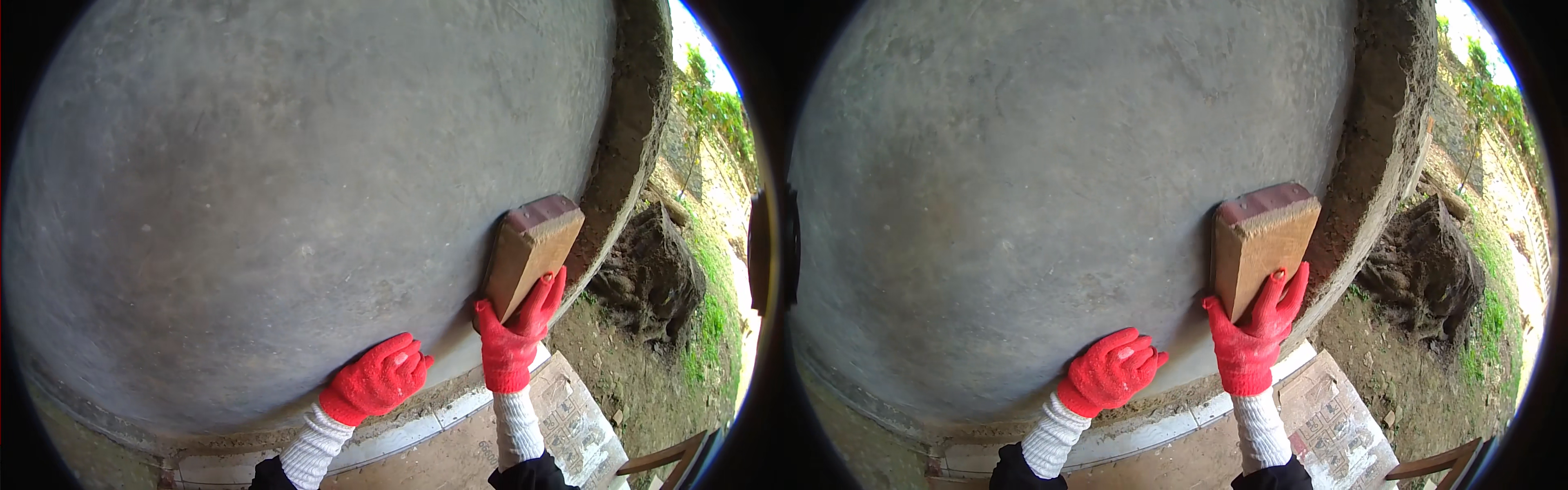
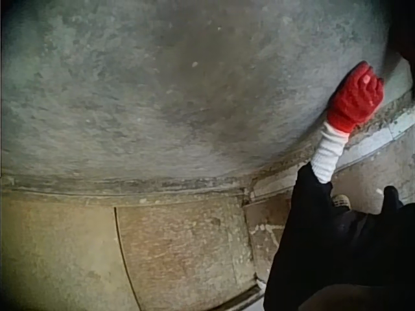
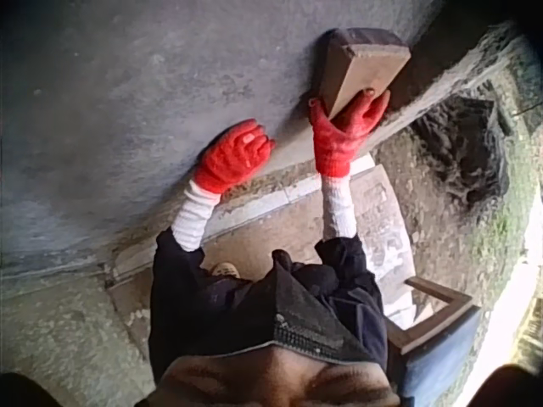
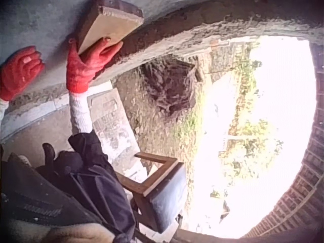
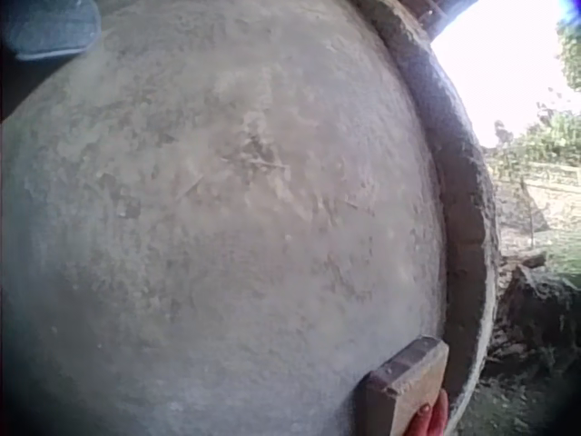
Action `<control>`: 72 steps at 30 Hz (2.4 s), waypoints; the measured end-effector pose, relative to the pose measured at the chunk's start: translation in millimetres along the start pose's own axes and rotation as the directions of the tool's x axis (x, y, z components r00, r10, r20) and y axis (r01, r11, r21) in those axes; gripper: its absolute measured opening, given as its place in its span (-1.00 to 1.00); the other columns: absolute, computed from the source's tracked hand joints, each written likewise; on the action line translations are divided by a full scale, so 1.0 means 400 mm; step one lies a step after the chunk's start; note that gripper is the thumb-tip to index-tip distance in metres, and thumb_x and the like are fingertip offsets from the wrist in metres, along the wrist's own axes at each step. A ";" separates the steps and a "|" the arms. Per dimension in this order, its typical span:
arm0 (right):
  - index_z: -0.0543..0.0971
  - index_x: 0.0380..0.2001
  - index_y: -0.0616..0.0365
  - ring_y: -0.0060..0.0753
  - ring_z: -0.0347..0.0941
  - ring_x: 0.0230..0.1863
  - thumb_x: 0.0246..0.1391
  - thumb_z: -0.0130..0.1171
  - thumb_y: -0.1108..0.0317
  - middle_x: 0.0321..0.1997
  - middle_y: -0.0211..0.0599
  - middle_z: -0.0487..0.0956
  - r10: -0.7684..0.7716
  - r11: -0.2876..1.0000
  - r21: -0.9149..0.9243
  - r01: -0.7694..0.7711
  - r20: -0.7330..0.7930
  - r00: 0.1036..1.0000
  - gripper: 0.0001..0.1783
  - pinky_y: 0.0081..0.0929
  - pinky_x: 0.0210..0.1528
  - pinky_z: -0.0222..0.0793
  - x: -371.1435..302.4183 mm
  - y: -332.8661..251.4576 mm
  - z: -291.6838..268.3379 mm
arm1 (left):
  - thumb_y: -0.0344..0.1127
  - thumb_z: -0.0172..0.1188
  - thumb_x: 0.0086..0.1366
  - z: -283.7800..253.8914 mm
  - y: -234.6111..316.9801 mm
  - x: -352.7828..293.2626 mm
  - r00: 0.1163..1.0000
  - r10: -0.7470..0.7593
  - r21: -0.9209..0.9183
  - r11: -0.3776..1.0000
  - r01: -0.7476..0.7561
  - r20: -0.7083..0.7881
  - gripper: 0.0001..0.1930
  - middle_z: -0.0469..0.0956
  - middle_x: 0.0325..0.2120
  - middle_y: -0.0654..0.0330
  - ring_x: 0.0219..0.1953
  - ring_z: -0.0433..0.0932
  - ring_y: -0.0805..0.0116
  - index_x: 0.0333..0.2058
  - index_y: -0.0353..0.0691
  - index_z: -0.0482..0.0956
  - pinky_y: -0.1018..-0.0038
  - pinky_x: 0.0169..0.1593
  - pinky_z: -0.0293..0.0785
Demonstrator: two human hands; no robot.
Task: The person sands the surface of a curved concrete structure using a handheld sanding block.
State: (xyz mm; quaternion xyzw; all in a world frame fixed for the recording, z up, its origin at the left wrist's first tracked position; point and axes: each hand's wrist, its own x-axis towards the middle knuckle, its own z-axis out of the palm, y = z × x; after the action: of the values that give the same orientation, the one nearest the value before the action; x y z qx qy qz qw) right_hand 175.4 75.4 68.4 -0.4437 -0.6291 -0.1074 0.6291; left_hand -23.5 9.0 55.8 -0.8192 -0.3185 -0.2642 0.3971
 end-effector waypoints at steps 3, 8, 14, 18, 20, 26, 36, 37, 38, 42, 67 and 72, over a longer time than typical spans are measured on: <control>-0.06 0.43 -0.18 0.31 0.04 0.39 -0.41 0.51 0.39 0.46 0.17 -0.06 0.012 1.000 -0.008 -0.012 0.006 1.000 0.32 -0.03 0.29 0.15 -0.058 0.026 0.014 | -0.26 0.32 0.11 0.001 -0.005 0.000 1.000 0.000 0.010 1.000 0.000 0.013 -0.80 0.50 -0.39 0.27 -0.17 0.48 0.31 -0.35 -0.14 0.48 0.36 0.11 0.42; -0.33 0.44 -0.38 0.52 -0.01 0.35 -0.47 0.63 0.22 0.41 0.37 -0.12 0.013 1.000 0.020 -0.017 0.200 0.980 0.56 0.20 0.22 0.15 -0.465 0.184 0.026 | -0.26 0.31 0.11 -0.003 0.006 0.023 0.999 0.041 -0.008 0.999 -0.041 0.005 -0.79 0.51 -0.37 0.25 -0.17 0.48 0.31 -0.33 -0.14 0.49 0.35 0.11 0.41; -0.18 0.45 -0.23 0.41 0.04 0.36 -0.41 0.58 0.31 0.43 0.30 -0.07 -0.004 1.000 -0.025 0.006 0.094 0.996 0.42 0.03 0.23 0.21 -0.171 0.078 -0.002 | -0.26 0.30 0.12 0.015 0.003 0.002 0.998 0.015 0.009 1.000 -0.014 -0.056 -0.80 0.50 -0.39 0.25 -0.17 0.48 0.32 -0.35 -0.15 0.48 0.36 0.11 0.41; -0.02 0.42 -0.16 0.35 0.06 0.37 -0.45 0.57 0.37 0.45 0.22 -0.05 -0.003 1.000 -0.006 0.003 0.011 1.000 0.34 -0.01 0.24 0.22 0.050 -0.009 -0.010 | -0.26 0.30 0.13 0.005 -0.003 -0.006 1.000 0.011 0.048 0.999 -0.011 0.015 -0.81 0.50 -0.42 0.26 -0.18 0.48 0.33 -0.37 -0.16 0.48 0.38 0.10 0.42; -0.04 0.43 -0.17 0.39 0.05 0.37 -0.46 0.60 0.33 0.44 0.23 -0.06 -0.062 0.996 -0.061 0.060 -0.025 0.998 0.37 0.01 0.24 0.22 0.027 0.011 0.002 | -0.26 0.30 0.13 0.001 -0.004 -0.002 1.000 0.001 0.049 0.999 -0.003 0.026 -0.81 0.50 -0.42 0.26 -0.18 0.48 0.33 -0.37 -0.16 0.48 0.38 0.09 0.42; -0.31 0.44 -0.34 0.42 -0.03 0.39 -0.47 0.61 0.28 0.43 0.27 -0.12 0.093 0.996 -0.009 -0.094 0.229 0.969 0.54 0.12 0.26 0.16 -0.459 0.168 0.011 | -0.25 0.31 0.13 -0.005 0.006 0.029 0.999 0.046 0.012 0.999 -0.046 0.002 -0.79 0.50 -0.39 0.26 -0.18 0.48 0.31 -0.35 -0.16 0.47 0.37 0.09 0.42; -0.05 0.43 -0.18 0.32 0.05 0.39 -0.43 0.56 0.38 0.45 0.21 -0.05 0.025 0.998 -0.065 -0.025 0.004 1.000 0.35 0.01 0.27 0.18 -0.004 0.013 -0.002 | -0.26 0.33 0.12 0.001 -0.007 -0.001 1.000 0.023 0.018 1.000 -0.024 0.012 -0.80 0.50 -0.42 0.25 -0.20 0.48 0.31 -0.41 -0.16 0.47 0.37 0.09 0.43; -0.05 0.43 -0.20 0.33 0.04 0.39 -0.43 0.57 0.37 0.45 0.20 -0.05 0.027 0.999 -0.034 -0.027 -0.003 1.000 0.35 0.01 0.27 0.17 -0.030 0.023 0.009 | -0.26 0.32 0.12 0.001 -0.006 -0.003 1.000 0.020 0.023 1.000 -0.020 0.008 -0.80 0.50 -0.41 0.25 -0.19 0.48 0.31 -0.40 -0.16 0.48 0.36 0.09 0.43; -0.05 0.43 -0.22 0.34 0.04 0.39 -0.43 0.58 0.36 0.46 0.20 -0.06 0.030 1.000 -0.005 -0.030 -0.010 1.000 0.36 0.01 0.27 0.17 -0.067 0.036 0.015 | -0.26 0.32 0.12 0.000 -0.003 -0.004 1.000 0.016 0.027 1.000 -0.016 0.004 -0.80 0.50 -0.40 0.25 -0.19 0.48 0.31 -0.38 -0.17 0.48 0.36 0.09 0.43; -0.29 0.44 -0.31 0.45 -0.05 0.39 -0.48 0.62 0.25 0.43 0.31 -0.14 0.100 0.995 -0.020 -0.098 0.169 0.981 0.54 0.13 0.28 0.10 -0.403 0.155 0.022 | -0.26 0.33 0.12 0.009 0.014 0.014 0.999 0.014 0.005 1.000 -0.013 -0.045 -0.79 0.51 -0.38 0.25 -0.18 0.49 0.32 -0.36 -0.18 0.48 0.36 0.09 0.44; -0.18 0.44 -0.28 0.43 0.04 0.36 -0.44 0.58 0.32 0.44 0.23 -0.05 0.060 0.998 -0.029 -0.059 0.065 0.996 0.44 0.08 0.20 0.24 -0.110 0.030 -0.001 | -0.26 0.30 0.15 -0.002 0.001 0.000 1.000 0.022 0.014 1.000 -0.022 -0.007 -0.81 0.51 -0.38 0.24 -0.20 0.49 0.31 -0.37 -0.16 0.47 0.36 0.09 0.42; -0.14 0.44 -0.24 0.41 0.08 0.35 -0.45 0.58 0.34 0.44 0.22 -0.03 0.044 0.996 -0.081 -0.043 0.012 0.999 0.42 0.08 0.20 0.24 -0.091 0.026 0.019 | -0.27 0.30 0.15 0.003 -0.004 -0.012 0.999 0.027 0.023 0.999 -0.028 0.032 -0.80 0.51 -0.38 0.24 -0.20 0.49 0.30 -0.35 -0.18 0.47 0.35 0.10 0.42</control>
State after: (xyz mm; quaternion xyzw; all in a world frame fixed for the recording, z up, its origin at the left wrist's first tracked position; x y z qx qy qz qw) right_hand 170.4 71.3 30.2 -0.4833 -0.6187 -0.1157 0.6085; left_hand -27.3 9.3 52.5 -0.8228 -0.3168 -0.2417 0.4052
